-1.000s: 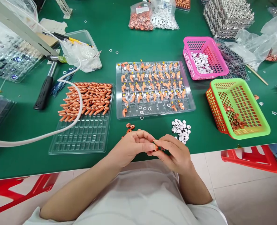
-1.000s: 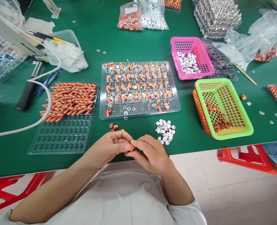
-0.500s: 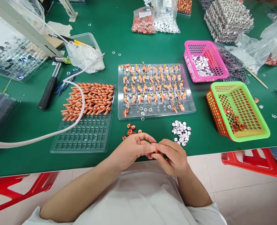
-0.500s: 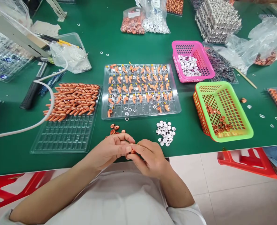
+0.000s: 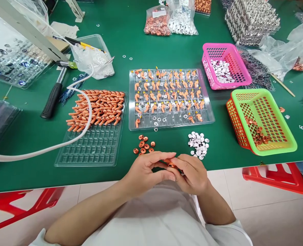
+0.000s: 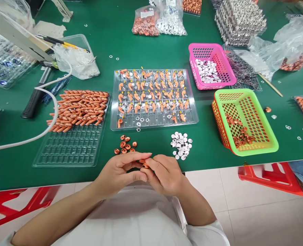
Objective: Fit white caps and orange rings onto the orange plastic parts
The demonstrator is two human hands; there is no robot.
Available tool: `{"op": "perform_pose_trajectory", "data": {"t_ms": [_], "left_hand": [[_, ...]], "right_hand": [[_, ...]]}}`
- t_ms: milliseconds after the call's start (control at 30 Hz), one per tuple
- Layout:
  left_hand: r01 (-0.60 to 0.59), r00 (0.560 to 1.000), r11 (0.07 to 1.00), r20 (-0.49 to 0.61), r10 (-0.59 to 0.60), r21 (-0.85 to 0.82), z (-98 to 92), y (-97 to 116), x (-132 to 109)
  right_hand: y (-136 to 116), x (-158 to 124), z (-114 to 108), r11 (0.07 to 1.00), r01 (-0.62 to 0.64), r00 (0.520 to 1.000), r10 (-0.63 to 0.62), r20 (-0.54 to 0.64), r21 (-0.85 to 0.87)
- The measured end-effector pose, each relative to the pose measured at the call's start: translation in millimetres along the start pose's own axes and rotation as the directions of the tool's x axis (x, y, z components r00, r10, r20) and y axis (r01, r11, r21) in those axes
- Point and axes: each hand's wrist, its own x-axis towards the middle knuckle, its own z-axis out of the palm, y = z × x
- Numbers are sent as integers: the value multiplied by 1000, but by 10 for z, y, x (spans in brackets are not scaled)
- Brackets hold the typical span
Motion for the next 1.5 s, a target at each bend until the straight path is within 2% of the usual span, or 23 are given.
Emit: {"op": "perform_pose_trajectory", "data": {"t_ms": [300, 400, 800, 1133, 1300, 1400, 1500], "left_hand": [[-179, 984, 983, 14, 178, 34, -11, -61, 4], [-220, 975, 975, 18, 220, 18, -2, -86, -5], [-276, 961, 960, -19, 277, 43, 53, -87, -64], [-388, 919, 906, 2, 393, 171, 55, -68, -78], [-375, 921, 897, -18, 389, 233, 43, -74, -64], [-372, 924, 900, 1, 382, 226, 38, -66, -47], [-422, 905, 881, 48, 422, 215, 32, -35, -21]], "right_hand": [[-12, -15, 37, 998, 33, 999, -32, -24, 52], [-20, -15, 60, 997, 36, 997, -31, -69, 73], [-81, -12, 78, 992, 10, 998, -2, -66, 124], [-66, -57, 169, 985, 37, 989, -13, -144, 169], [-41, -46, 211, 987, 9, 989, 15, -145, 162], [-41, -39, 207, 985, 2, 989, 23, -144, 174], [-52, -19, 169, 984, 10, 987, 19, -160, 176]]}}
